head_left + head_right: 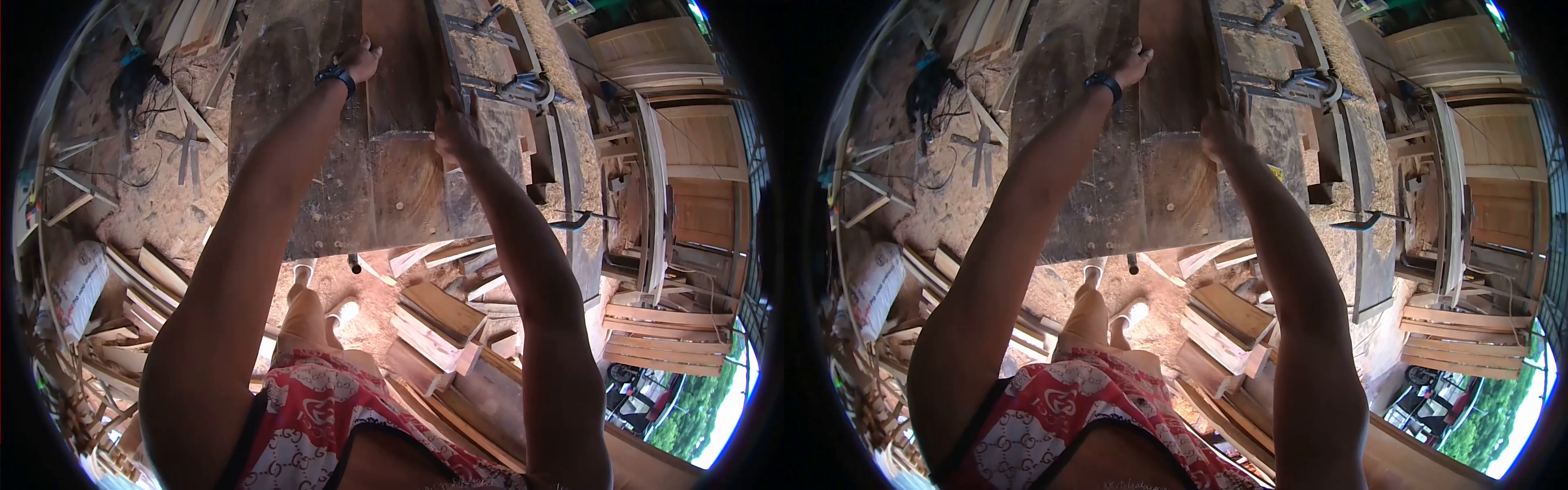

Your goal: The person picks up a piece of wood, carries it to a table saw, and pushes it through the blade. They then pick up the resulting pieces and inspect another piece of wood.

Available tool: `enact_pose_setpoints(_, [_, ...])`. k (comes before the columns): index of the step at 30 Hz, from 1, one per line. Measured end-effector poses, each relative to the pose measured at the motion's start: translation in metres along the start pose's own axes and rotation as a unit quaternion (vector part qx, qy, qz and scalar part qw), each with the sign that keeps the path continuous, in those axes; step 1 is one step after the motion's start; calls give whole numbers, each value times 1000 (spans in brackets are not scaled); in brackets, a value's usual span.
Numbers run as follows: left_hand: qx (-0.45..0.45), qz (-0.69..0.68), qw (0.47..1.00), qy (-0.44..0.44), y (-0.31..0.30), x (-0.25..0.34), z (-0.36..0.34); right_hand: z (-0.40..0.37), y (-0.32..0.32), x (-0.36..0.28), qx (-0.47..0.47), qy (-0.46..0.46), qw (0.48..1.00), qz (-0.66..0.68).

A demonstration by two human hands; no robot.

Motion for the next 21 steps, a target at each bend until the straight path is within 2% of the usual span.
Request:
enact_pose_setpoints(2, [-6, 5, 1000, 11, -2, -1, -2, 0, 1, 1, 13, 20, 1000, -5])
enact_pose_setpoints(4, [-13, -89, 994, 62, -4, 2, -17, -1, 2, 0, 8, 20, 1000, -1])
enact_pose_setpoints(5, [-13, -88, 994, 63, -9, 9, -37, 0, 2, 1, 4, 16, 1000, 0])
enact_pose_setpoints(7, [-92, -135, 985, 58, -14, 33, -108, 0, -3, 0, -33, 14, 999, -18])
enact_pose_setpoints(8, [-95, -131, 985, 55, -18, 41, -134, 1, -1, 0, -70, 14, 997, -37])
enact_pose_setpoints(10, [-89, 8, 984, 157, -18, 66, -175, 1, 2, 3, -57, 7, 998, -13])
enact_pose_setpoints(13, [-84, 81, 981, 155, -14, 69, -175, 9, 2, 5, -34, -8, 999, 3])
enact_pose_setpoints(15, [-96, 103, 977, 160, -14, 70, -169, 9, -1, 6, 31, 1, 998, -53])
enact_pose_setpoints(16, [-111, 124, 972, 164, -12, 69, -168, 8, -1, 6, 34, 0, 998, -52])
enact_pose_setpoints(18, [-124, 101, 977, 139, -11, 65, -163, 11, -4, 8, 45, -1, 998, -31])
enact_pose_setpoints(19, [-143, 73, 980, 114, -9, 63, -162, 11, -8, 8, 48, -1, 998, -29])
enact_pose_setpoints(21, [-143, 87, 980, 110, -11, 66, -159, 15, -5, 8, -9, -8, 999, -30])
Point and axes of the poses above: each hand's wrist, its own z-axis towards the middle knuckle, its own y-axis out of the palm, x = y × z, the point moved 8 cm from there along z, towards the middle knuckle, and after that the axes turned 9 degrees about -z, right-handed, at the moved point
